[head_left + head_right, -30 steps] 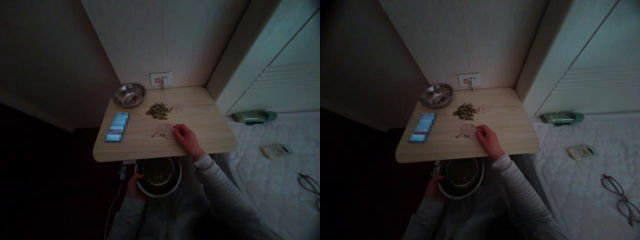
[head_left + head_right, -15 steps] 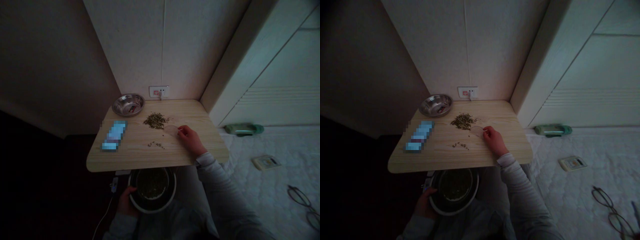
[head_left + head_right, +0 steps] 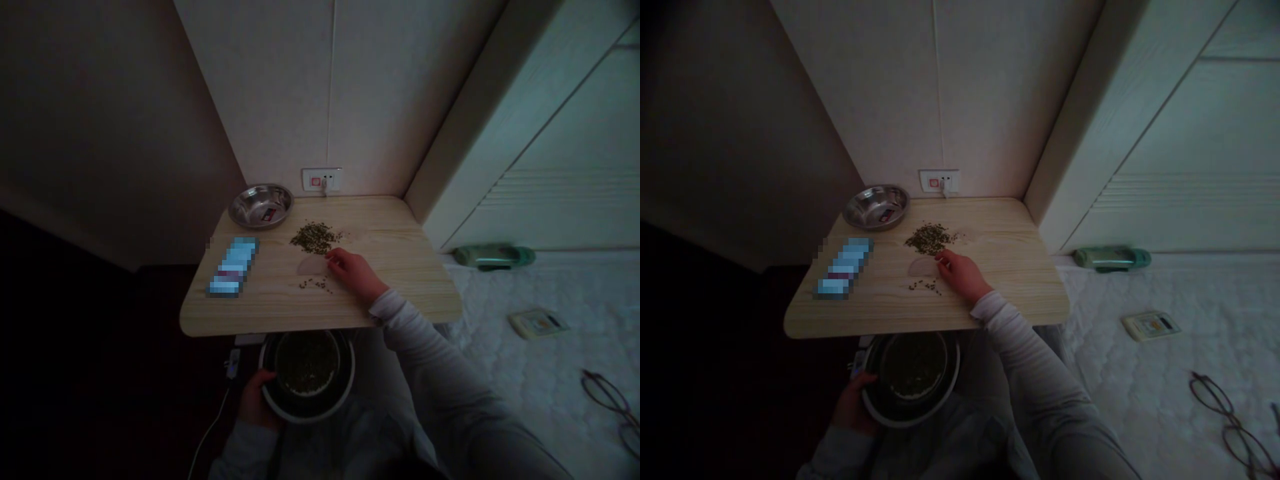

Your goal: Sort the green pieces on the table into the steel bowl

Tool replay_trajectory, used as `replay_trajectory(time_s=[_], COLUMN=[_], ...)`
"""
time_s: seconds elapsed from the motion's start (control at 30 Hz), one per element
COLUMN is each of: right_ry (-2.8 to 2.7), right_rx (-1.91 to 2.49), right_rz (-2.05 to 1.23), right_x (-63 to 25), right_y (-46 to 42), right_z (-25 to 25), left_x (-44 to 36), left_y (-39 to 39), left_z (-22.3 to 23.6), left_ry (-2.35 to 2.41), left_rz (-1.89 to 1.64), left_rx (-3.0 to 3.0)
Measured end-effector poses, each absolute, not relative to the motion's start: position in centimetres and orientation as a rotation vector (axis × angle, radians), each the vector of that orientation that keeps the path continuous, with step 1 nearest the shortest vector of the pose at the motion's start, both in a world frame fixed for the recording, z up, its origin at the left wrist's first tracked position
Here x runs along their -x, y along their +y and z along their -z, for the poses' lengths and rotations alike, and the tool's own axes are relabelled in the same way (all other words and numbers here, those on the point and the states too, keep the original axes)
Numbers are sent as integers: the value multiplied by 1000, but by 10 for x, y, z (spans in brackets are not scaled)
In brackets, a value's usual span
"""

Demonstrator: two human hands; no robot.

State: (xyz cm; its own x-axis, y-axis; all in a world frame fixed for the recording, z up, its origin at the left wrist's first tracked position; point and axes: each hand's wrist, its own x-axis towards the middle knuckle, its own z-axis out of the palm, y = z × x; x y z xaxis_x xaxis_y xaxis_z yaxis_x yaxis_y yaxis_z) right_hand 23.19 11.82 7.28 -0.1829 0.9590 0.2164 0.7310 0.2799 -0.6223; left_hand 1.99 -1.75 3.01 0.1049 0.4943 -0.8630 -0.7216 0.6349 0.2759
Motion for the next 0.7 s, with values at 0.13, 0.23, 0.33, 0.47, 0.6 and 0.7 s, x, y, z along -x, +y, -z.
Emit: replay_trajectory(time_s=[0.13,0.23,0.33,0.47,0.6,0.7], right_ry=[-2072,-2141,-2225,-2327,-2432,-2514], right_rx=[1452,1403,1360,1291,1251,1233], right_rz=[-475,-442,-382,-279,-179,-147], right_x=[-228,-227,-226,-223,-223,-226], right_y=[118,115,111,110,110,109], right_z=[-74,-77,-79,-80,-78,-78], left_x=[-20,-21,-23,-24,-23,-23], left_y=[-18,-17,-17,-16,-17,-19], left_z=[-31,-32,-34,-35,-34,-33], left_ry=[1154,1163,1164,1154,1151,1151], left_rz=[-890,-890,-891,-908,-917,-895], left_rx=[270,276,261,253,261,260])
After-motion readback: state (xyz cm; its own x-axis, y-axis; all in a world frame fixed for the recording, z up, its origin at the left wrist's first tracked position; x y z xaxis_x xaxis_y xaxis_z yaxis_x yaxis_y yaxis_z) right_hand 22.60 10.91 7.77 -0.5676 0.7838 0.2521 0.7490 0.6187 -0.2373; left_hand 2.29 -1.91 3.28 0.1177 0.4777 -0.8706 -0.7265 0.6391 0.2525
